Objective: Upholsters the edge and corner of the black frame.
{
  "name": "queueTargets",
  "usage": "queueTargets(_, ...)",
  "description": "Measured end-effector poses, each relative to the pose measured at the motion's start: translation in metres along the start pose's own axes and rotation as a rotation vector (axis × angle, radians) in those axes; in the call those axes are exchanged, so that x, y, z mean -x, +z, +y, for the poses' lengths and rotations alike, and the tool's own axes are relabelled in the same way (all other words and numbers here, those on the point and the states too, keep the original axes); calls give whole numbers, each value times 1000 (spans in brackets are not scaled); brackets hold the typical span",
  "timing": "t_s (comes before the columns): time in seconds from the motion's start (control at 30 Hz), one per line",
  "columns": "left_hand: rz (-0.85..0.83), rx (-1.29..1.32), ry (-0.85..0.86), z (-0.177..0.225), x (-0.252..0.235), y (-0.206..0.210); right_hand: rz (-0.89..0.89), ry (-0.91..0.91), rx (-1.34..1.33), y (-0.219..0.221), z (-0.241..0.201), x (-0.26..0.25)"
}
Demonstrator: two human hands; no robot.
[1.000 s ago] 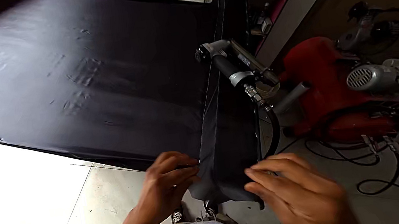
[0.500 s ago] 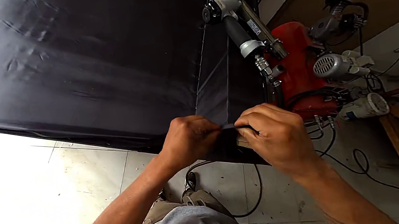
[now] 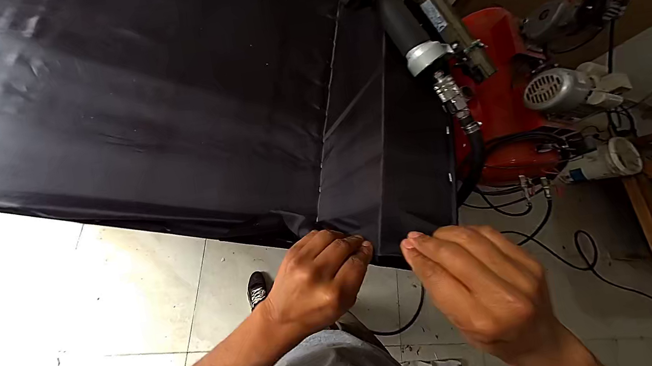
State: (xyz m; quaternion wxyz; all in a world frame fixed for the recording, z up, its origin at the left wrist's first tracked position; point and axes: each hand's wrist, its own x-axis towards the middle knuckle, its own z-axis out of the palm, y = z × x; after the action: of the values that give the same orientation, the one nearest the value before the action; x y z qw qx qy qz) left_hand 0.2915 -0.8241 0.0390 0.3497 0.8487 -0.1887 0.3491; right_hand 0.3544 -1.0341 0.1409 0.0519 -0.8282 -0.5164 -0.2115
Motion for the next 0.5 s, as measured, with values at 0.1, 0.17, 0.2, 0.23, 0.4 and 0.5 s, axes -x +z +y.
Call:
queueTargets(0.1,-107,203,-108,-38,3,-25,-37,191,-81,-16,-16,5)
queueTargets(0.17,-170,47,-247,-82,8,-26,-87,270,-269,-14,-46,-2)
queueTargets(0.2,-283,-44,-309,-104,15,-18,-119,290,-376,-2,-64,-4)
queueTargets(0.23,-440,-95,-358,-120,25,-8,-167,295,-440,18,-79,-3)
queueTargets(0.4,-629,-5,-270,-59,119,24,-388,339,-405,89,-104,30)
queueTargets(0.5,-483,170,-252,-19,155,13,-460,445,-448,94,-106,43)
